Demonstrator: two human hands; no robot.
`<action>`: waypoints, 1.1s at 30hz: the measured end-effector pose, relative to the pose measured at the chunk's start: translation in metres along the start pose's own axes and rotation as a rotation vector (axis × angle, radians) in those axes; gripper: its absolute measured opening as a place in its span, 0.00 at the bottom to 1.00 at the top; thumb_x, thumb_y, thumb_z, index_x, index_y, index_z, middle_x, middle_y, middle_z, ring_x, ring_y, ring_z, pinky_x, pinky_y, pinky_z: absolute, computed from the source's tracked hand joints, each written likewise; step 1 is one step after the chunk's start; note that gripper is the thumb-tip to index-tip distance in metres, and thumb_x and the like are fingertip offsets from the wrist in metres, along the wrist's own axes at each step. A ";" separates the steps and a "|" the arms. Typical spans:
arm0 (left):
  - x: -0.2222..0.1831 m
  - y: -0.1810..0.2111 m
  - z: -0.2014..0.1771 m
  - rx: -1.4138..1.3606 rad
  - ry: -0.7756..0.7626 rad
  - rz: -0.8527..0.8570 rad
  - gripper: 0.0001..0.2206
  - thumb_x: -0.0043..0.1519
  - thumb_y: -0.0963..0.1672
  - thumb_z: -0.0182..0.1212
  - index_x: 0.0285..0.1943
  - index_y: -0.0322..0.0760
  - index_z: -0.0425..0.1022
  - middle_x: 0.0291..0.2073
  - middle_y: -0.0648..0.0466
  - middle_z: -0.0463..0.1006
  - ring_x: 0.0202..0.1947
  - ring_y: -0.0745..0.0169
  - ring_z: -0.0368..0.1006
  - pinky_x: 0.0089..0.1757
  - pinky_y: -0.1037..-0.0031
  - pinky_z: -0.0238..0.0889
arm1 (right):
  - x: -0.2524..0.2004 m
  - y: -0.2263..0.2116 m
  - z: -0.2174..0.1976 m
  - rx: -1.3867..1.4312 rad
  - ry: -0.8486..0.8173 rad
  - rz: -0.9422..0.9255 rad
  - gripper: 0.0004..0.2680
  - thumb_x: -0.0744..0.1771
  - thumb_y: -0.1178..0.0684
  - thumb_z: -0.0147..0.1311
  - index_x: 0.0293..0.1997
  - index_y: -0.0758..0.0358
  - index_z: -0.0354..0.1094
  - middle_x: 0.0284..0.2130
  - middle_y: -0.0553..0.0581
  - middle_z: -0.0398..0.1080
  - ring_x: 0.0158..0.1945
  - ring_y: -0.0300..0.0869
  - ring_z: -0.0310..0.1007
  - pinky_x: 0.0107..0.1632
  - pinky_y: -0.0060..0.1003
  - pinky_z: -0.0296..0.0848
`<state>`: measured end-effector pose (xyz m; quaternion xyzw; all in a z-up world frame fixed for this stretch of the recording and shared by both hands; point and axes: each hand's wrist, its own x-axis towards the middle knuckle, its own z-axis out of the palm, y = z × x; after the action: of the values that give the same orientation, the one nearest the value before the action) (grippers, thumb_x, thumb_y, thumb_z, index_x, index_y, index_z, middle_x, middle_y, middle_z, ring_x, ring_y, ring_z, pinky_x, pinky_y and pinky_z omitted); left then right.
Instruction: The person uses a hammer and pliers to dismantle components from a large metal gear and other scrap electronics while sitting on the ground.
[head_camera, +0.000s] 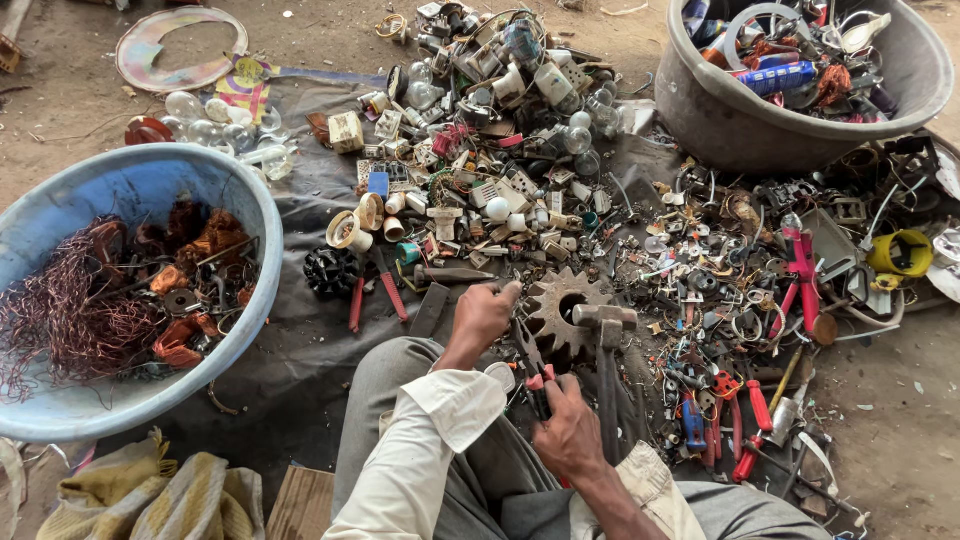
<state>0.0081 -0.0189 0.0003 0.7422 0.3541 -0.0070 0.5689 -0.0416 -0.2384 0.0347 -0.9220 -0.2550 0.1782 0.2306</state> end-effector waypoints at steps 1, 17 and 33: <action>-0.002 0.002 0.001 0.002 0.014 -0.008 0.24 0.61 0.56 0.58 0.33 0.31 0.82 0.25 0.42 0.82 0.28 0.48 0.78 0.36 0.58 0.67 | 0.002 -0.001 0.001 0.028 -0.007 0.015 0.19 0.59 0.58 0.55 0.57 0.54 0.66 0.44 0.61 0.62 0.37 0.58 0.76 0.45 0.53 0.76; -0.016 0.003 0.032 -0.029 0.276 0.070 0.22 0.69 0.53 0.45 0.45 0.32 0.77 0.26 0.41 0.81 0.29 0.45 0.79 0.37 0.57 0.71 | 0.018 0.021 0.009 -0.167 0.211 0.141 0.17 0.63 0.57 0.51 0.58 0.50 0.67 0.45 0.64 0.64 0.44 0.63 0.73 0.46 0.56 0.74; -0.023 -0.006 0.042 -0.332 -0.357 0.297 0.18 0.56 0.46 0.69 0.53 0.32 0.80 0.39 0.51 0.84 0.38 0.66 0.79 0.40 0.75 0.73 | 0.041 0.035 -0.019 0.969 0.112 0.149 0.22 0.61 0.52 0.65 0.59 0.57 0.64 0.43 0.59 0.75 0.44 0.47 0.78 0.49 0.40 0.79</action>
<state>0.0039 -0.0657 -0.0095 0.6696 0.1320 0.0042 0.7308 0.0138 -0.2489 0.0233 -0.7325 -0.0633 0.2424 0.6330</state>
